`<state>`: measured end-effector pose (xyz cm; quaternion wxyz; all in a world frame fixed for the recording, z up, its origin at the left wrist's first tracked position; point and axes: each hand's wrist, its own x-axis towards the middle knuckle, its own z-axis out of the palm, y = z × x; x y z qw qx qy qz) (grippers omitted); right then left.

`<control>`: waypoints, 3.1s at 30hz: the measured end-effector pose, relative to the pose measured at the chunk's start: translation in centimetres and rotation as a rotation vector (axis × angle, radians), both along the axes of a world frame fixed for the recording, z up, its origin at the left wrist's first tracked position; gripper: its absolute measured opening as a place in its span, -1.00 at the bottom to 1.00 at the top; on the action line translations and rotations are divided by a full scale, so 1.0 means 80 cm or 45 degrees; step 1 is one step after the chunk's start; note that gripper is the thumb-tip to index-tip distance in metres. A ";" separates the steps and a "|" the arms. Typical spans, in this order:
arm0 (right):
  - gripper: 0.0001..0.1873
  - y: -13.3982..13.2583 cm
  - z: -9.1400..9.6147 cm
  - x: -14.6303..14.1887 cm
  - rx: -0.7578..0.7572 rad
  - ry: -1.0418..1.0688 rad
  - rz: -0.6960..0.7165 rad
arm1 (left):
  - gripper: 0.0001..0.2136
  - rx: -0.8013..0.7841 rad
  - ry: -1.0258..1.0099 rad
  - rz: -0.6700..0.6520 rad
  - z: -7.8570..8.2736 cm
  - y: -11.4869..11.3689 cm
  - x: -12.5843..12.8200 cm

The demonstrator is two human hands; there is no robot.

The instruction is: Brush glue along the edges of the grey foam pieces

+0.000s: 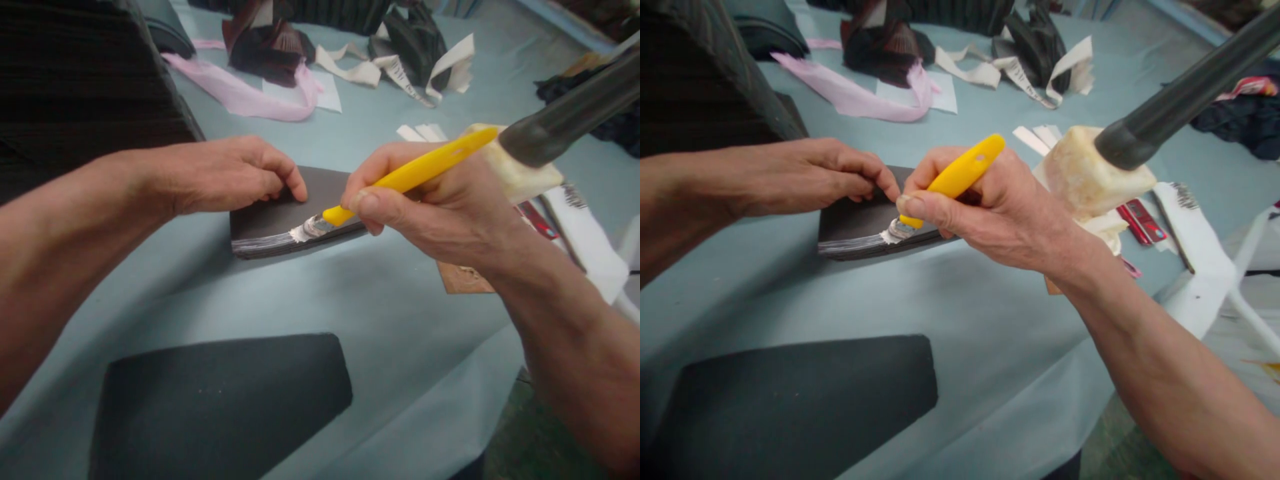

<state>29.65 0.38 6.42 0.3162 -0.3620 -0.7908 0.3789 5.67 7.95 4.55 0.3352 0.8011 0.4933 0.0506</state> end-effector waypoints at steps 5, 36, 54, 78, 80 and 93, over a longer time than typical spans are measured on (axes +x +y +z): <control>-0.50 0.005 0.001 0.023 0.014 -0.002 -0.024 | -0.62 0.093 0.021 -0.072 -0.002 -0.002 -0.004; -0.48 0.011 0.036 0.108 0.141 -0.091 -0.484 | -0.61 0.332 -0.137 -0.259 -0.023 -0.007 -0.017; -0.76 0.073 0.025 -0.030 -0.027 0.235 -0.421 | -0.67 0.483 -0.187 -0.161 -0.034 -0.055 -0.008; -0.82 0.127 -0.024 -0.089 -0.074 0.260 -0.075 | -0.79 0.532 0.151 -0.216 -0.018 -0.057 0.017; -0.86 0.129 -0.027 -0.089 -0.058 0.255 -0.034 | -0.77 0.470 0.177 -0.207 -0.015 -0.058 0.018; -0.83 0.129 -0.018 -0.064 0.072 0.030 -0.044 | -0.75 0.388 0.083 -0.153 -0.018 -0.058 0.014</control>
